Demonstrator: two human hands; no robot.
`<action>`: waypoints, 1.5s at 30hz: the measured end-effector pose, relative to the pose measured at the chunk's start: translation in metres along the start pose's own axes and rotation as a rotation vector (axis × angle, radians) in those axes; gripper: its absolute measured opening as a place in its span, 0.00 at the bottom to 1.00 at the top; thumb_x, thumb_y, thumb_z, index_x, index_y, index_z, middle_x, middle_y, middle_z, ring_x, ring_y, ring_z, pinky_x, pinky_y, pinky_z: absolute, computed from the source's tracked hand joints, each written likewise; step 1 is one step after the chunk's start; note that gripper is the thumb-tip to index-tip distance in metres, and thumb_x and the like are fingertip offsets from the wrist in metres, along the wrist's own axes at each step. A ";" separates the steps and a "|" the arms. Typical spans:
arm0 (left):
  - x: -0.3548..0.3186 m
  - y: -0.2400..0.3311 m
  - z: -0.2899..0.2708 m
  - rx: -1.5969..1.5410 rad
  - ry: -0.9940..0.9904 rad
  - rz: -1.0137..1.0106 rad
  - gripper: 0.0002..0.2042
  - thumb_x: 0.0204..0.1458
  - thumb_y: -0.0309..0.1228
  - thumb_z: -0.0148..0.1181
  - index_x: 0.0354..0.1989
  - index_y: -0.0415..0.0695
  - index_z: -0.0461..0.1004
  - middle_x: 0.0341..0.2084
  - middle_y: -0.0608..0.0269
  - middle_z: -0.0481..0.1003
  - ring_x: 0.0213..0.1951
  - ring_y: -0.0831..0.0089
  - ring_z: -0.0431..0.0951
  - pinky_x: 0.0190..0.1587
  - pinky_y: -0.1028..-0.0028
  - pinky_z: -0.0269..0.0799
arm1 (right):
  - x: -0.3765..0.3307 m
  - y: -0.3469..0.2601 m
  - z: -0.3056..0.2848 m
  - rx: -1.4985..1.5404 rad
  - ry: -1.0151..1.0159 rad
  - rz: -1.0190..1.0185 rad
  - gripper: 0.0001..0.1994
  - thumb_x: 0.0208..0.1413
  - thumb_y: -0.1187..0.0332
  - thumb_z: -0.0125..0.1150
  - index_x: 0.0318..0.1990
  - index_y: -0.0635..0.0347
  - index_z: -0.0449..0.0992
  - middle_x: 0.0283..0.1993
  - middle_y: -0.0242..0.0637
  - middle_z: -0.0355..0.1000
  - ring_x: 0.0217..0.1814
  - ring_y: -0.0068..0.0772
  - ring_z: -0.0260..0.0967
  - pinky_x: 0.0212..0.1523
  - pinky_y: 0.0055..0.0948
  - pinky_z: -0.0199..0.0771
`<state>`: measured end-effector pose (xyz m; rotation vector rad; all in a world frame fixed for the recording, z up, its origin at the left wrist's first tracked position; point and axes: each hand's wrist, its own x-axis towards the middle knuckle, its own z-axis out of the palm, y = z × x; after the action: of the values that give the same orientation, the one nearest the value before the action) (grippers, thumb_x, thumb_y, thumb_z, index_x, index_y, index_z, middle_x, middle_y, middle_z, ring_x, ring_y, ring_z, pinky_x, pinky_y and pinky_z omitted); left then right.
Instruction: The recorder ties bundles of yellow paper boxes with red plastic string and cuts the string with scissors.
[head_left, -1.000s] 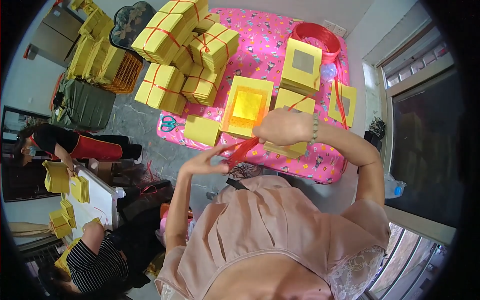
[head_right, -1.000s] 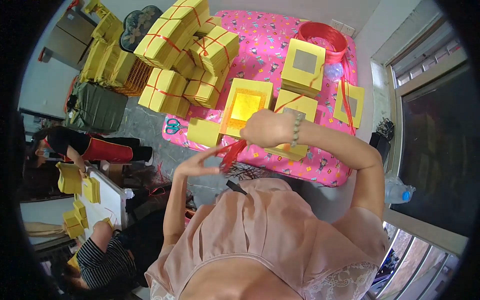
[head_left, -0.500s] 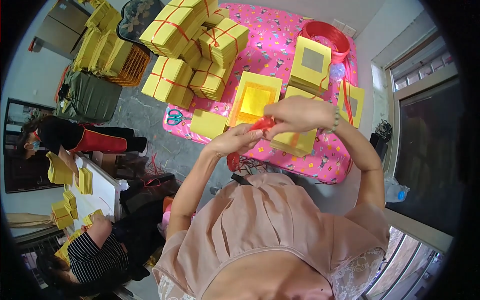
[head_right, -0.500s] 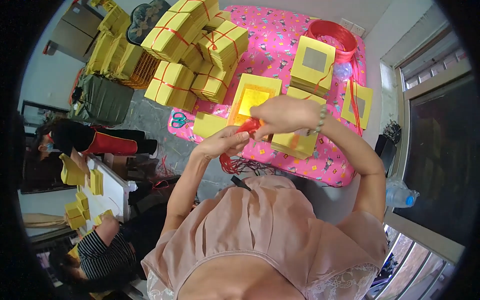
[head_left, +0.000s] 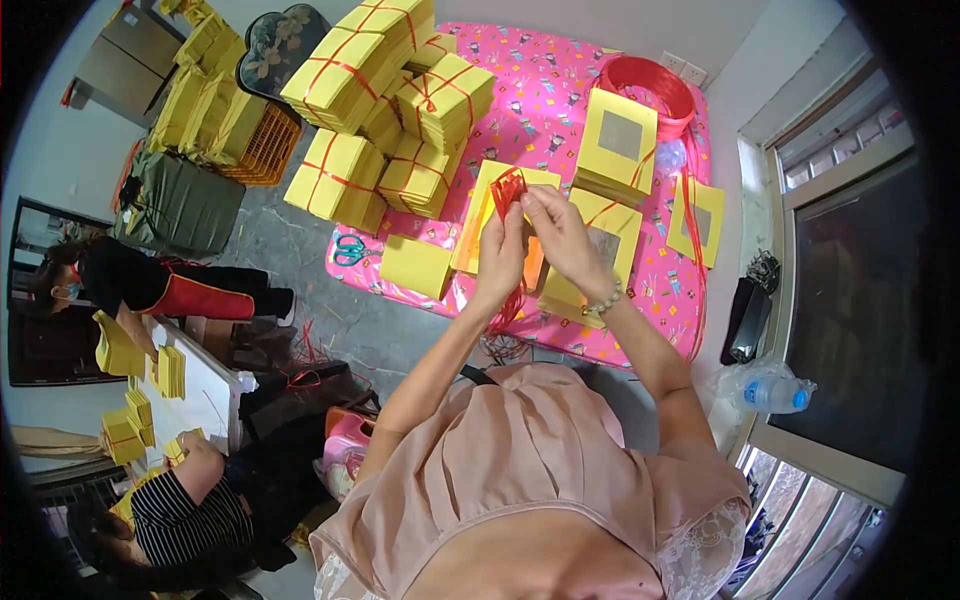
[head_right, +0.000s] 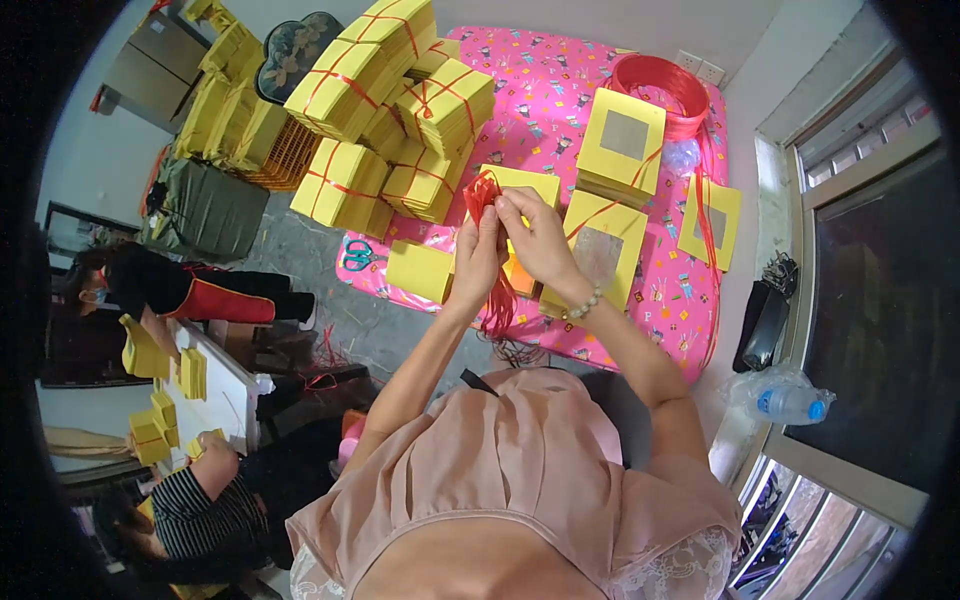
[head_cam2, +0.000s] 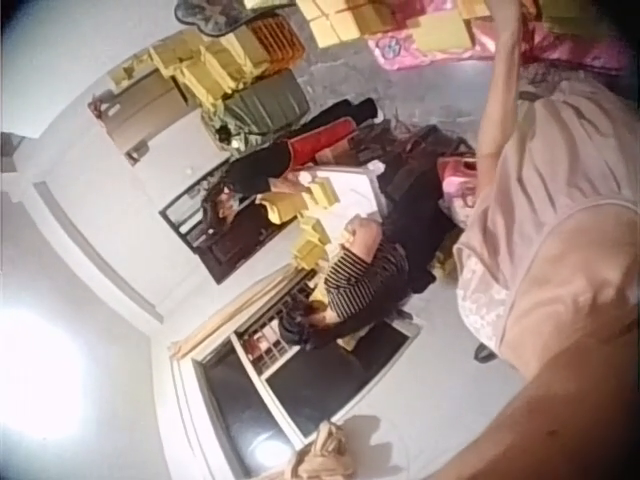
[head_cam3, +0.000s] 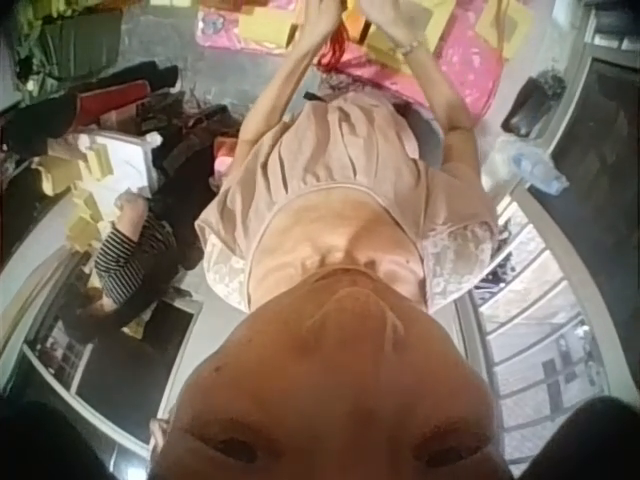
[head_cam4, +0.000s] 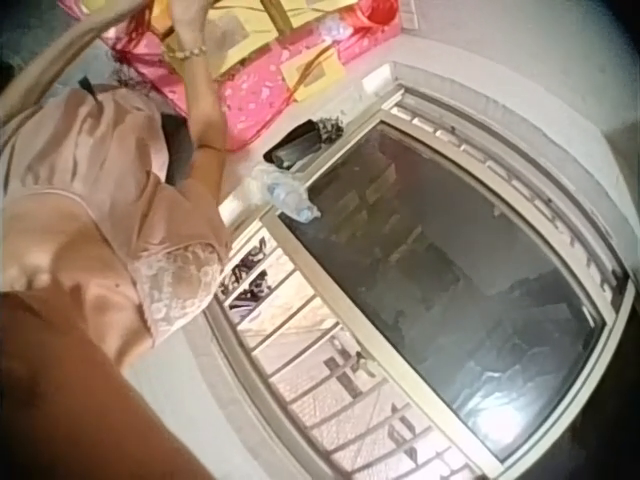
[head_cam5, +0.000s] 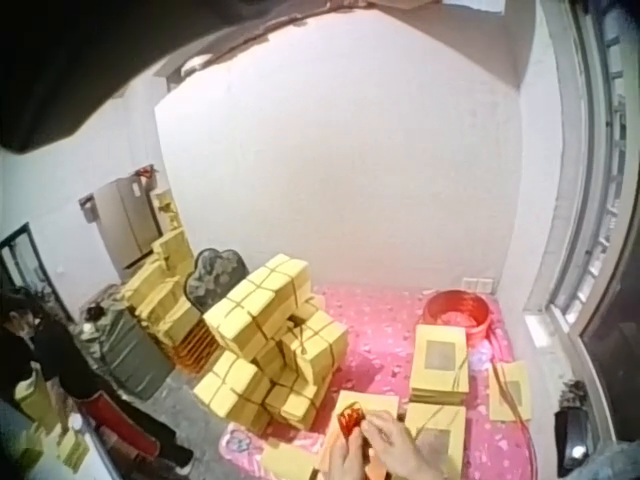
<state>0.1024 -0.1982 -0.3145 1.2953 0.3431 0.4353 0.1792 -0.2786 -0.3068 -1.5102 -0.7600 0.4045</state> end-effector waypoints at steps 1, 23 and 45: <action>0.002 -0.005 0.001 0.006 0.000 0.015 0.13 0.61 0.36 0.37 0.36 0.43 0.67 0.15 0.77 0.58 0.18 0.88 0.56 0.18 0.83 0.52 | -0.002 0.000 0.003 -0.011 0.053 -0.023 0.13 0.58 0.68 0.47 0.44 0.70 0.70 0.46 0.44 0.67 0.47 0.37 0.67 0.46 0.27 0.65; 0.015 0.004 0.010 -0.413 0.273 0.007 0.17 0.61 0.44 0.38 0.27 0.45 0.65 0.20 0.71 0.66 0.26 0.82 0.64 0.30 0.80 0.60 | -0.033 -0.024 0.020 -0.716 0.191 -0.242 0.18 0.54 0.73 0.47 0.54 0.59 0.64 0.42 0.41 0.64 0.39 0.42 0.69 0.34 0.36 0.72; -0.014 0.143 -0.017 -0.853 -0.146 0.137 0.14 0.61 0.41 0.36 0.24 0.50 0.59 0.14 0.77 0.50 0.14 0.86 0.43 0.15 0.82 0.40 | -0.015 -0.055 -0.061 -0.089 -0.948 0.222 0.13 0.55 0.63 0.56 0.41 0.65 0.73 0.29 0.29 0.72 0.28 0.14 0.67 0.29 0.18 0.67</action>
<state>0.0651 -0.1601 -0.1796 0.5098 -0.0676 0.5212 0.1976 -0.3371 -0.2500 -1.4569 -1.3482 1.3176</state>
